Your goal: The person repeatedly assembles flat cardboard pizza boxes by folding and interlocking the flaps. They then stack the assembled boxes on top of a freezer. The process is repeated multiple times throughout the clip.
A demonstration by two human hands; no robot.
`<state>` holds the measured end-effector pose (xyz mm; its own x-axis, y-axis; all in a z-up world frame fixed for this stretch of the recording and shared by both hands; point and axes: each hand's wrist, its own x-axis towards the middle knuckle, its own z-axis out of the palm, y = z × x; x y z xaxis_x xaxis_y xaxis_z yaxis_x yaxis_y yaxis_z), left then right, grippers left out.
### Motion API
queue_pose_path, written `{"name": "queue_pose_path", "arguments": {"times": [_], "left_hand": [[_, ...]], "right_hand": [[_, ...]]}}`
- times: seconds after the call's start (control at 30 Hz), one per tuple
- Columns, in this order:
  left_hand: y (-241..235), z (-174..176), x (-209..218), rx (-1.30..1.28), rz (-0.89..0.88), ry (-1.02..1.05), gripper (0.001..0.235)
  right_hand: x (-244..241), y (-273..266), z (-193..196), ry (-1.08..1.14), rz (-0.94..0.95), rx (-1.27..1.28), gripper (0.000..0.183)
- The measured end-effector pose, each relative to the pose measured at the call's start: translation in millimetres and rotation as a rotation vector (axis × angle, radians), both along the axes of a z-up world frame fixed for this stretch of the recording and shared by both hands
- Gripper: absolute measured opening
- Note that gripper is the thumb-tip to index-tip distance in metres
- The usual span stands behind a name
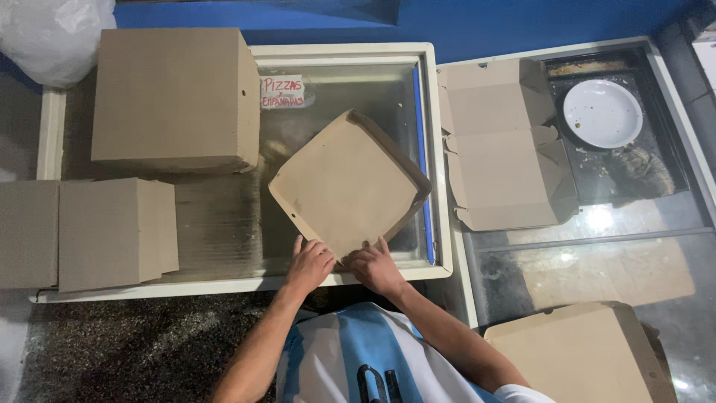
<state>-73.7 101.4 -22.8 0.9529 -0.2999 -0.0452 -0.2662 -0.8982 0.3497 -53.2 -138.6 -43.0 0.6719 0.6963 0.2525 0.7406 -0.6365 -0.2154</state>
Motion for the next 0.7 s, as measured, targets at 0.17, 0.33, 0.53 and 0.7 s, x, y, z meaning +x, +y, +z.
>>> {"name": "queue_pose_path", "arguments": {"times": [0.17,0.33,0.53,0.7], "left_hand": [[-5,-8,2,0.025,0.086,0.027,0.027],[-16,1,12,-0.010,0.119,0.020,0.026],[-28,12,20,-0.032,0.203,0.182,0.022],[-35,26,24,-0.009,0.230,0.235,0.020]], "right_hand": [[-1,-8,-17,0.072,-0.026,0.073,0.018],[0,-15,-18,0.118,-0.005,0.127,0.019],[3,-30,-23,0.187,0.069,0.225,0.019],[5,-37,-23,0.188,0.137,0.255,0.023]]}}
